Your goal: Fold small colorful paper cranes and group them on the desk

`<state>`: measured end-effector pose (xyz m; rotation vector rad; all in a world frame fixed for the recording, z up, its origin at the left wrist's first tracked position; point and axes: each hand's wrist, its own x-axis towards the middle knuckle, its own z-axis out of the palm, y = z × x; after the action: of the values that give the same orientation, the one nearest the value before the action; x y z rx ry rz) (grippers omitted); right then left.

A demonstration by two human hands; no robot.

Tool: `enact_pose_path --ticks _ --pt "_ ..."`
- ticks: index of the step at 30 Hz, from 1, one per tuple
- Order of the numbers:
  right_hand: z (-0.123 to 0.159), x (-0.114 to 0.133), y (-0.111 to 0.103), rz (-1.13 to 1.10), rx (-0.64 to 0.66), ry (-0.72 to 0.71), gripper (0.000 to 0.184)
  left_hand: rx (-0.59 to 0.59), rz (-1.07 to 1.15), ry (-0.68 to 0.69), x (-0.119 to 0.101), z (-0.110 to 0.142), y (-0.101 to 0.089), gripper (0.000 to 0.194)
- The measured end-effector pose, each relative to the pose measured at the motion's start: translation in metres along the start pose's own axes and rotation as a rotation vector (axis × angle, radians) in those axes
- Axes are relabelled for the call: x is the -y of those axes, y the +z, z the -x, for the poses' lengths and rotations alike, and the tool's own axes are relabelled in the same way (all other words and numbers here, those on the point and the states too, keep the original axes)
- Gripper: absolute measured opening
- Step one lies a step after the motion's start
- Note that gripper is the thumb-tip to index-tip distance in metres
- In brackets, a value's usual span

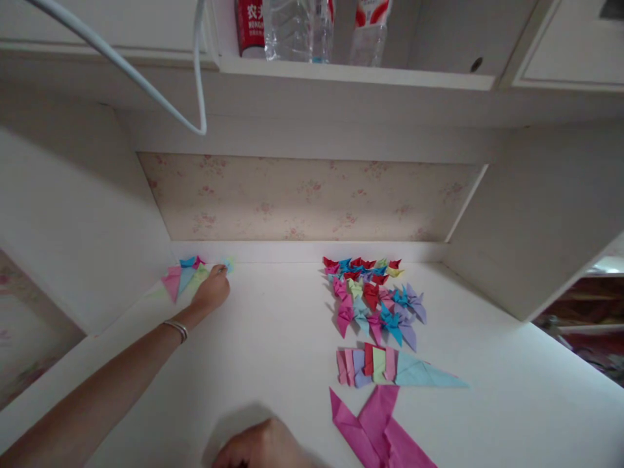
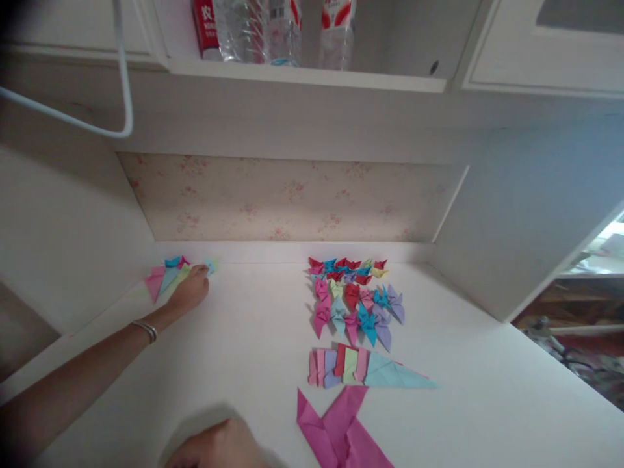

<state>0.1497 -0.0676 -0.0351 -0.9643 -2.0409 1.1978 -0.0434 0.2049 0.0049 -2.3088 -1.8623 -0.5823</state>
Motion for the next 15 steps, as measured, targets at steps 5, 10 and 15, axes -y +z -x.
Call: enact_pose_path --ticks 5,10,15 --pt "-0.005 0.008 -0.017 -0.384 -0.338 0.205 0.022 -0.182 0.195 0.122 -0.034 0.05 -0.016 0.038" --pt "-0.013 0.004 -0.041 -0.79 -0.62 0.227 0.044 -0.26 0.397 0.271 -0.087 0.117 -0.051 0.037" --pt "-0.005 0.008 -0.056 -0.986 -0.661 0.177 0.062 -0.217 0.456 0.415 -0.122 0.169 -0.066 0.043"
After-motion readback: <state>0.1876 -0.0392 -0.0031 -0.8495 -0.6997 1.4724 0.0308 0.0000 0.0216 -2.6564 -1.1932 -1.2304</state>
